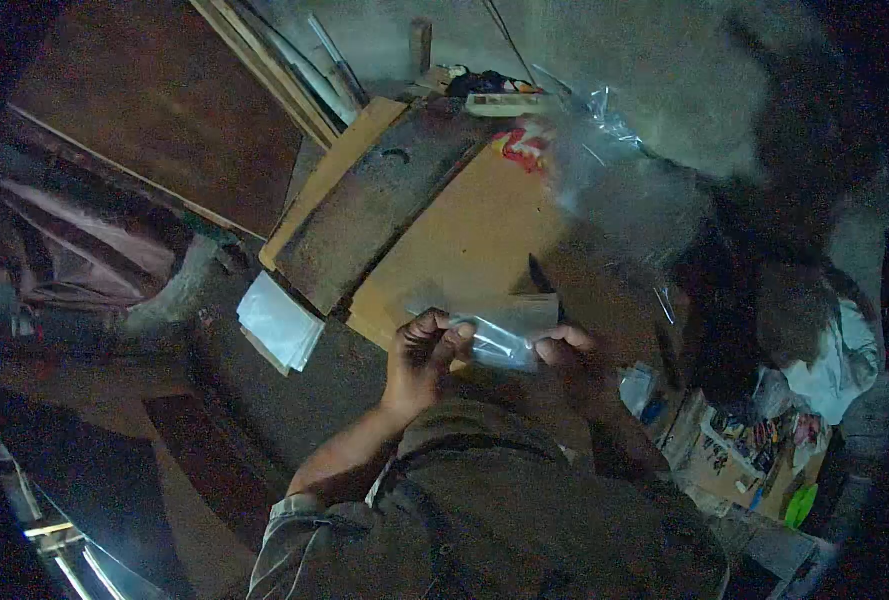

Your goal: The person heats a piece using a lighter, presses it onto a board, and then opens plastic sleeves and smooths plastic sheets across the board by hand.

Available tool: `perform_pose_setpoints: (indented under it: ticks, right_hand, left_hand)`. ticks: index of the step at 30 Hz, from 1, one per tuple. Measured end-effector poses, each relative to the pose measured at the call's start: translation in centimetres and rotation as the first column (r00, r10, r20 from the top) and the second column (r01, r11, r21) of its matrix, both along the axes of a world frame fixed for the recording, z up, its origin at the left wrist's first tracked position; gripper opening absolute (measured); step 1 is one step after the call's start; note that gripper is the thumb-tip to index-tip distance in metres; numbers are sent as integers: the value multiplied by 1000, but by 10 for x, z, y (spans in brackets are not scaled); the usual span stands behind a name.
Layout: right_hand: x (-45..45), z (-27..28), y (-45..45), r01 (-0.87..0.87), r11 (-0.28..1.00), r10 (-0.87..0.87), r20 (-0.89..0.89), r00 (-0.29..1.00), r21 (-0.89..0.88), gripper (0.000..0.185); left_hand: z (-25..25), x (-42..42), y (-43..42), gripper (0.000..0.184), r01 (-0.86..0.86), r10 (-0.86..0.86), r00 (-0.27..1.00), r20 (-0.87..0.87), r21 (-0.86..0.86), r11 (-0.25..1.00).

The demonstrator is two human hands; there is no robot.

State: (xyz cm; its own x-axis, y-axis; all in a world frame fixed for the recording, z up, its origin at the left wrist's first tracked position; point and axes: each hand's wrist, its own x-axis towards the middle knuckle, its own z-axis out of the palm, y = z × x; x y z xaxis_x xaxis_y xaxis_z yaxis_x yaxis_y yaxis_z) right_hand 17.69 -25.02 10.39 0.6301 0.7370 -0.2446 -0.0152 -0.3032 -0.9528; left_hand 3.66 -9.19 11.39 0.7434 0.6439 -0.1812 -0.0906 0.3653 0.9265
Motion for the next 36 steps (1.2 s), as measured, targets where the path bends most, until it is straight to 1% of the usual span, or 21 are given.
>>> perform_pose_setpoints:
  ticks: [4,6,7,9,10,12,13,15,16,17,18,19,21,22,25,29,31,32,33,34,36]
  right_hand:
    - [0,-2,2,-25,997,33,100,994,-79,16]
    - [-5,11,7,79,997,-79,-80,994,-4,15]
    - [-5,9,7,79,997,-79,-79,994,-5,15]
    - [-5,2,6,135,990,-132,-67,989,40,16]
    - [-4,-4,4,134,990,-131,-67,989,40,16]
    - [0,-17,1,113,993,-107,-105,989,47,17]
    - [4,-20,1,113,993,-107,-107,988,47,17]
    - [13,-23,3,133,989,-134,-12,991,-68,19]
    - [18,-12,2,133,989,-134,-13,991,-68,19]
    - [23,7,1,155,985,-149,83,985,-77,20]
    - [27,17,-2,178,980,-161,178,971,-84,21]
    - [31,13,-5,178,980,-161,177,971,-84,21]
    - [41,-9,-14,383,918,-368,-142,919,102,27]
    - [51,-19,-21,433,894,-406,-200,892,114,27]
    - [72,-48,-46,462,885,-445,-192,875,52,25]
    - [89,-97,-77,458,881,-462,-10,887,-118,25]
    - [97,-118,-86,470,858,-445,155,882,-207,26]
    - [101,-127,-88,487,842,-412,305,858,-233,27]
    - [102,-128,-87,521,819,-372,467,802,-242,28]
    - [104,-130,-81,562,799,-331,625,707,-213,29]
    - [100,-125,-63,557,830,-307,819,484,-18,31]
  left_hand:
    - [-6,-5,3,15,57,-33,988,-153,150,987]
    - [-10,-5,4,20,58,-44,997,-70,214,975]
    - [-10,-6,4,20,59,-45,997,-70,213,975]
    - [-9,-8,5,24,98,-33,981,-192,342,935]
    - [-8,-8,6,24,97,-32,981,-192,342,935]
    - [-7,-7,7,28,95,12,978,-210,493,865]
    - [-8,-7,9,28,96,12,977,-212,492,865]
    - [-10,-8,14,30,-35,113,982,-151,443,896]
    - [-3,-6,17,30,-114,209,970,-124,529,841]
    - [-7,-11,24,30,-113,209,970,-125,530,841]
    - [-16,-18,35,29,-186,267,956,-122,453,872]
    - [-17,-23,43,27,-259,325,938,-125,373,891]
    - [-6,-30,54,24,-355,370,923,-109,133,925]
    - [-13,-33,59,22,-489,491,869,-52,57,871]
    - [-13,-56,78,19,-408,419,906,-56,140,902]
    - [6,-54,66,18,-466,465,885,17,51,884]
    - [11,-57,61,17,-416,426,904,-43,151,897]
    - [3,-62,62,15,-374,379,925,-2,148,915]
    - [2,-64,62,10,-349,349,937,12,66,935]
    - [2,-62,56,8,-348,346,937,44,84,934]
    - [12,-57,44,3,-283,276,959,68,131,950]
